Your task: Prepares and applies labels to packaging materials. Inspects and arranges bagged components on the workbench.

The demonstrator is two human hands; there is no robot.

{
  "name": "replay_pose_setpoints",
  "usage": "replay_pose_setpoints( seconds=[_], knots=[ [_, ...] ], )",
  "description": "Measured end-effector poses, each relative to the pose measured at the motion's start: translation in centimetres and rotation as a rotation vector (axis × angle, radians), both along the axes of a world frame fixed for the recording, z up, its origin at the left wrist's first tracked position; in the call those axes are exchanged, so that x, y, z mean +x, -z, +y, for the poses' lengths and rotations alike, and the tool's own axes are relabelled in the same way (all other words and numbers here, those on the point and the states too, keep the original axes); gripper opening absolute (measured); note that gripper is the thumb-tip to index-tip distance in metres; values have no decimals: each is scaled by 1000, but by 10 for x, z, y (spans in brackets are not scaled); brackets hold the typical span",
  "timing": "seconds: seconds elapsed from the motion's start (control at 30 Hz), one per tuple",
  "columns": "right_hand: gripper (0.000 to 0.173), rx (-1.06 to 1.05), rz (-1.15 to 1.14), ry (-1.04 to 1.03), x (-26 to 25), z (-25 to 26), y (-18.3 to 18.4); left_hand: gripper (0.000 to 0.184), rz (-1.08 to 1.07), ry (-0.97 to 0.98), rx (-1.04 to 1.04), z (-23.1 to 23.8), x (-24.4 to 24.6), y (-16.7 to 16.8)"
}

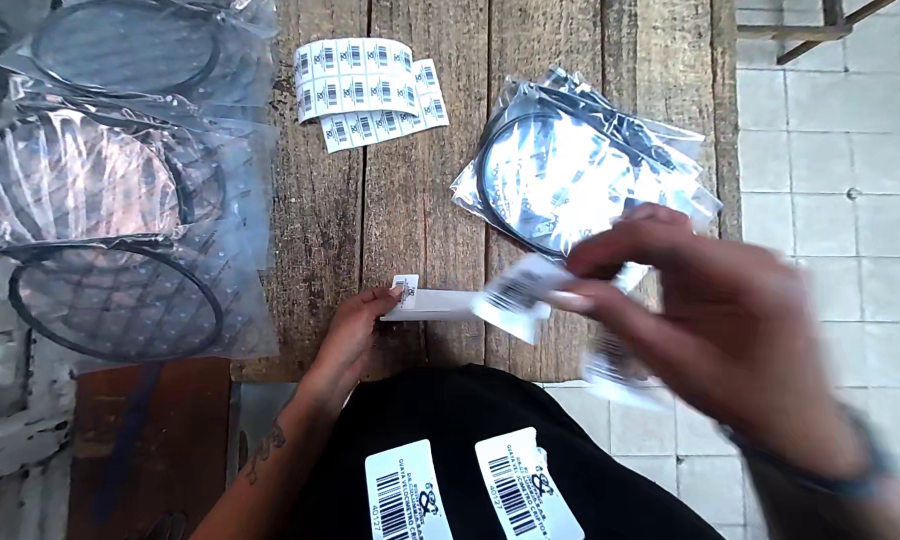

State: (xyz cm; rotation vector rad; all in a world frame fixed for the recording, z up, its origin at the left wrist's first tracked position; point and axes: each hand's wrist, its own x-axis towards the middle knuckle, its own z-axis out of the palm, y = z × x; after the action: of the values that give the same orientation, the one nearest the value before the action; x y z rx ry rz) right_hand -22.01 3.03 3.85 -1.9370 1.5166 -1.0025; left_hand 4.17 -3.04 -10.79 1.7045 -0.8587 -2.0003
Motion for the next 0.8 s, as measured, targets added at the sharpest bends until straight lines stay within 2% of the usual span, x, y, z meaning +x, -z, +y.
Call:
replay_pose_setpoints(
  seconds=[0.07, 0.1, 0.2, 0.3, 0.4, 0.43, 0.5, 0.53, 0.57, 0.7, 0.8],
  knots=[
    [23, 201, -134, -4, -19, 22, -18, 20, -13, 22, -44, -3, 4, 4],
    [29, 284, -124, -20, -23, 36, -20, 21, -16, 28, -65, -4, 5, 5],
    [53, 471, 95, -144, -12, 75, -18, 18, -14, 27, -138, -7, 5, 6],
    [64, 519, 229, -170, -9, 87, -19, 15, 12, 0, -165, -9, 2, 1],
    [84, 475, 147, -37, -11, 83, -18, 14, 20, 46, -236, -7, -1, -7],
    [81, 447, 64, 39, -15, 76, -19, 14, 9, 102, -295, -4, -1, -12],
    [52, 294, -58, 206, -24, 57, -17, 17, -32, 232, -451, 5, -4, -27],
    [34, 180, -37, 267, -26, 44, -9, 18, -45, 268, -539, 6, -10, -33],
    [24, 89, 38, 281, -26, 32, 4, 18, -50, 288, -620, 6, -17, -37],
    [30, 28, 233, 106, -4, 10, 51, 16, -9, 369, -959, 10, -38, -37],
    [20, 1, 244, 49, 5, 5, 66, 21, -19, 426, -1041, 13, -42, -33]
  ],
)
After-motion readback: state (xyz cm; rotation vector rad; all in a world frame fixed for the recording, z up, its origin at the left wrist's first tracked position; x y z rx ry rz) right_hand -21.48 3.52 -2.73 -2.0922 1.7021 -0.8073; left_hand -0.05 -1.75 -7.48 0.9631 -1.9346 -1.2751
